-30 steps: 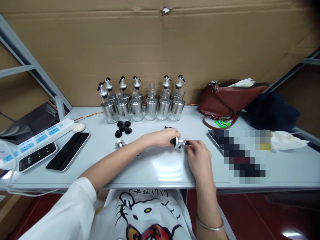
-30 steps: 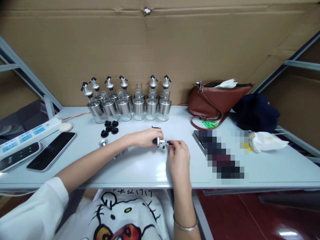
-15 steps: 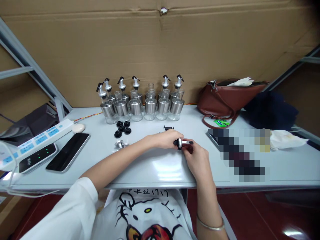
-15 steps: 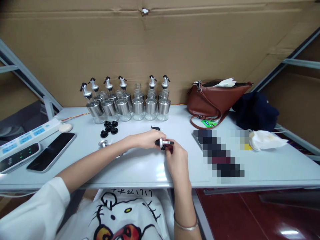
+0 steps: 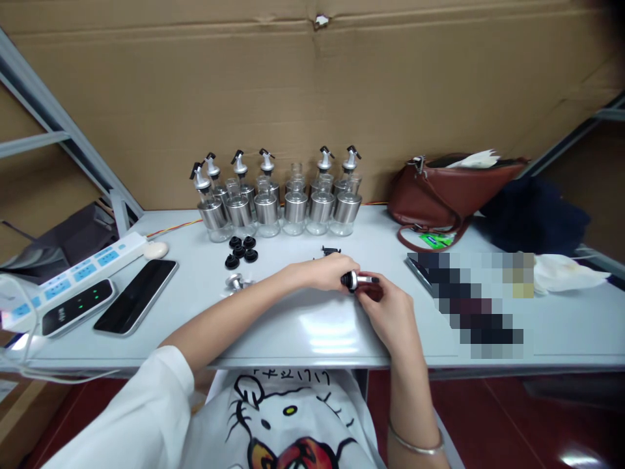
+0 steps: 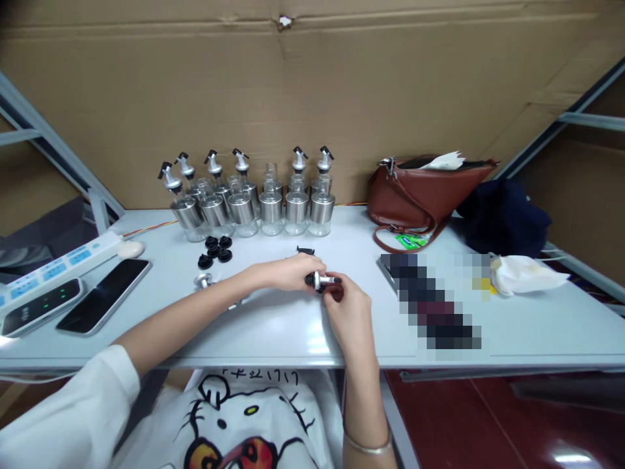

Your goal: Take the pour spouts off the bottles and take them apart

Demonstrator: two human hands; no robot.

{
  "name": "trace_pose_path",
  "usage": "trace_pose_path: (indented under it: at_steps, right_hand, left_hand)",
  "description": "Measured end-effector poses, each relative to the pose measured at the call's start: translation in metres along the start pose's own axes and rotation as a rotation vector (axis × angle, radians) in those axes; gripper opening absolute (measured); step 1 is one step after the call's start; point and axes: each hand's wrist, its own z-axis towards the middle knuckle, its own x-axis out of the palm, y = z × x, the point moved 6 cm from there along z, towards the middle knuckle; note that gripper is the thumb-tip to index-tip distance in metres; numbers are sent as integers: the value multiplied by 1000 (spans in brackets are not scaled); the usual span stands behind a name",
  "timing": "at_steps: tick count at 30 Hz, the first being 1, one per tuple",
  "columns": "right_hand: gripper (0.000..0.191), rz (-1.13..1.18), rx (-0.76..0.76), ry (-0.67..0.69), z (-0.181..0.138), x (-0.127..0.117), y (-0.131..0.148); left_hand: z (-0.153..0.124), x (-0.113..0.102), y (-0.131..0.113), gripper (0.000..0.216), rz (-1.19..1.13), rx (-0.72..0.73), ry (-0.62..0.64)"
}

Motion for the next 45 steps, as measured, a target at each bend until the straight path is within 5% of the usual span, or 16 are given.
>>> trace_pose_path:
  at_steps: [7, 12, 15, 22, 29, 34, 37, 40, 45]
  right_hand:
    - [28, 84, 3, -39, -2, -8, 0]
    - [19, 211, -229, 51, -18, -4, 38]
    - [15, 275, -334, 120, -29, 5, 53]
    - [24, 219, -435, 275, -34, 22, 62]
    - [23, 184, -583, 260, -42, 24, 72]
    - [39, 265, -717, 266, -53, 25, 83]
    - [44, 311, -752, 204, -55, 21, 85]
    - [37, 323, -764, 171, -54, 20, 84]
    - [33, 291, -796, 191, -54, 21, 84]
  left_hand:
    - [-17, -20, -1, 20, -111, -145, -35]
    - [-66, -28, -13, 16, -353, -268, -156]
    - [-93, -11, -19, 24, -671, -270, -182]
    - [-103, 49, -28, 34, -1679, -229, 144]
    - [-106, 59, -23, 39, -1908, -210, 108]
    - [-111, 64, -36, 54, -1985, -54, 334]
    - [-112, 62, -36, 53, -2042, 38, 327]
    - [-111, 65, -33, 39, -2014, 1, 342]
    - [-114, 72, -38, 30, -1985, -6, 536]
